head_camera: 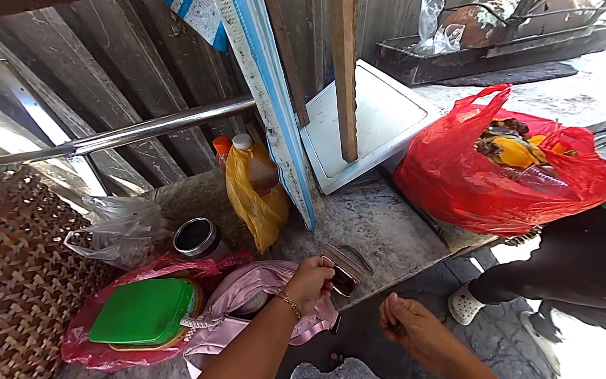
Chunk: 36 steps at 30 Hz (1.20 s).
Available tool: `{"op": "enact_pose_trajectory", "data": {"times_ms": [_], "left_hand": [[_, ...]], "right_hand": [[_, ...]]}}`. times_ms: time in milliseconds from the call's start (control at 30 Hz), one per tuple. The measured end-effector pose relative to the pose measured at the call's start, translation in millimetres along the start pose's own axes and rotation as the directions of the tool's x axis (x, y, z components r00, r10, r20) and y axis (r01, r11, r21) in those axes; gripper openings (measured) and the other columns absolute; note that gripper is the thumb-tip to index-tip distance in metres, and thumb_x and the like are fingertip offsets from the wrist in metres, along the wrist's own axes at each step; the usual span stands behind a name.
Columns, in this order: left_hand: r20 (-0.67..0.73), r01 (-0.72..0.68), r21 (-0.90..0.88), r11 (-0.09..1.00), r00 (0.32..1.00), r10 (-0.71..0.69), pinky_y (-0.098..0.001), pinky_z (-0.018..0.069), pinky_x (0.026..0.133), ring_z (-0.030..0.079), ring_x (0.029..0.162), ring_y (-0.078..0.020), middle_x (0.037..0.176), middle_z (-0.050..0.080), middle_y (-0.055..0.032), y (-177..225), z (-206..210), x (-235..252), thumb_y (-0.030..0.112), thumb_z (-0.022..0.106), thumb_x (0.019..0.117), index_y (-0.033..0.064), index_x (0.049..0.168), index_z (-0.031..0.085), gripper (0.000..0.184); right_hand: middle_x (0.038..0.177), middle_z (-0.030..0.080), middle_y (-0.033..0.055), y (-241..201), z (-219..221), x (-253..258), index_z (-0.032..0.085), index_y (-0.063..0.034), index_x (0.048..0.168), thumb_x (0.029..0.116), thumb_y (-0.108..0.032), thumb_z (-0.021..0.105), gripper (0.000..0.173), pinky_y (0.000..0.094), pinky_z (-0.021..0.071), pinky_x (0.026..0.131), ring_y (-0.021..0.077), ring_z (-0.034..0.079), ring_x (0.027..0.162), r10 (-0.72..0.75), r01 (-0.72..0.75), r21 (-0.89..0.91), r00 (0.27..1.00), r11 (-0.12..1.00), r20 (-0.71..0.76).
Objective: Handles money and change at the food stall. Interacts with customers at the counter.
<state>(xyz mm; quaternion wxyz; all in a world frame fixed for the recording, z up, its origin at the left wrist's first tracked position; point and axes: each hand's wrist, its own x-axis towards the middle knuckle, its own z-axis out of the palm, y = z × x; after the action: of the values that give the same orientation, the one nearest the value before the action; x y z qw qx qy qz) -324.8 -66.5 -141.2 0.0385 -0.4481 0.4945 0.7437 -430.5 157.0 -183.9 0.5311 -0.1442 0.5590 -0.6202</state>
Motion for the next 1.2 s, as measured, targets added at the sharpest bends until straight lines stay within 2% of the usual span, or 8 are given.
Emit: {"op": "enact_pose_trajectory", "data": {"times_ms": [333,433,567,733,833,967,1067,1200], "left_hand": [[-0.028,-0.051,-0.154,0.987,0.999,0.047,-0.0267,0.0541,0.059,0.06,0.063,-0.0141,0.08,0.057,-0.0055,-8.6,-16.3,-20.2,0.005,0.053,0.1043,0.0012,0.117,0.055,0.013],[-0.02,-0.067,-0.169,0.983,0.998,0.065,-0.0231,0.0469,0.049,0.047,0.049,-0.0091,0.063,0.044,0.002,-26.2,-26.1,-24.2,0.011,0.053,0.1059,0.006,0.108,0.056,0.006],[0.053,-0.14,0.124,0.982,0.99,0.134,-0.024,0.0354,0.043,0.038,0.046,-0.0082,0.068,0.043,0.0012,-47.4,-22.7,-20.3,0.015,0.048,0.1079,0.015,0.144,0.052,0.037],[0.072,-0.187,0.691,0.698,0.979,0.191,-0.0448,0.0484,0.105,0.065,0.117,-0.0296,0.13,0.064,-0.0216,-51.2,-9.7,0.0,0.017,0.045,0.1077,0.0001,0.146,0.048,0.042],[0.128,-0.182,0.757,0.628,0.983,0.13,-0.0463,0.047,0.107,0.063,0.119,-0.031,0.13,0.063,-0.022,-49.5,-26.0,-0.8,0.016,0.042,0.1083,-0.0012,0.142,0.053,0.039],[0.076,-0.19,0.297,0.936,0.982,0.175,-0.0252,0.0472,0.055,0.054,0.059,-0.0104,0.086,0.064,-0.0047,-56.1,-41.6,-6.7,0.016,0.04,0.1105,0.0022,0.124,0.061,0.029],[0.085,0.011,-0.387,0.922,0.996,0.024,-0.0333,0.0599,0.063,0.071,0.071,-0.0211,0.091,0.071,-0.0132,-53.4,-45.8,-16.3,0.023,0.031,0.1134,-0.0009,0.125,0.058,0.037],[0.075,0.065,-0.68,0.73,0.997,-0.019,-0.0392,0.0611,0.067,0.069,0.072,-0.0247,0.086,0.067,-0.0146,-54.3,-53.0,-19.7,0.04,0.026,0.1126,0.0003,0.112,0.057,0.05]], "right_hand": [[0.068,0.051,-0.0046,-37.9,9.3,36.9,0.067,-0.009,0.095,0.1036,-0.035,0.055,0.03,0.0252,0.0405,0.057,0.005,0.047,0.057,-0.144,0.143,-0.779,0.987,0.61,0.068],[0.093,0.067,0.0105,-46.2,24.6,50.2,0.073,-0.008,0.111,0.1029,-0.028,0.057,0.027,0.0433,0.0548,0.073,0.0231,0.063,0.076,-0.21,0.194,-0.936,0.968,0.294,0.135],[0.125,0.066,0.017,-67.8,58.1,73.5,0.07,-0.0144,0.128,0.1032,-0.018,0.053,0.03,0.0562,0.0538,0.091,0.036,0.067,0.111,0.054,0.194,-0.981,0.98,-0.006,0.193],[0.134,0.061,0.0217,-62.0,79.9,97.1,0.063,-0.0047,0.133,0.1012,-0.009,0.051,0.034,0.064,0.0517,0.091,0.0434,0.062,0.118,0.255,0.147,-0.975,0.962,-0.164,0.102],[0.134,0.062,0.0196,-60.8,77.1,102.6,0.063,-0.0072,0.135,0.1028,-0.012,0.05,0.035,0.0606,0.05,0.099,0.0394,0.061,0.123,0.245,0.098,-0.992,0.966,-0.077,0.076],[0.114,0.067,0.0228,-70.9,79.3,100.0,0.064,0.0013,0.125,0.107,-0.024,0.053,0.033,0.0542,0.0493,0.098,0.036,0.066,0.108,0.182,0.076,-0.969,0.976,0.235,0.121],[0.114,0.066,0.0208,-84.2,111.6,89.0,0.063,0.0015,0.123,0.1073,-0.019,0.05,0.029,0.0511,0.0507,0.098,0.034,0.065,0.108,0.109,0.101,-0.966,0.986,0.237,0.129],[0.127,0.064,0.0224,-89.1,159.9,68.8,0.055,-0.0002,0.138,0.1062,-0.015,0.051,0.035,0.0495,0.0491,0.104,0.0344,0.064,0.117,0.118,0.232,-0.939,0.956,0.252,0.268]]}}
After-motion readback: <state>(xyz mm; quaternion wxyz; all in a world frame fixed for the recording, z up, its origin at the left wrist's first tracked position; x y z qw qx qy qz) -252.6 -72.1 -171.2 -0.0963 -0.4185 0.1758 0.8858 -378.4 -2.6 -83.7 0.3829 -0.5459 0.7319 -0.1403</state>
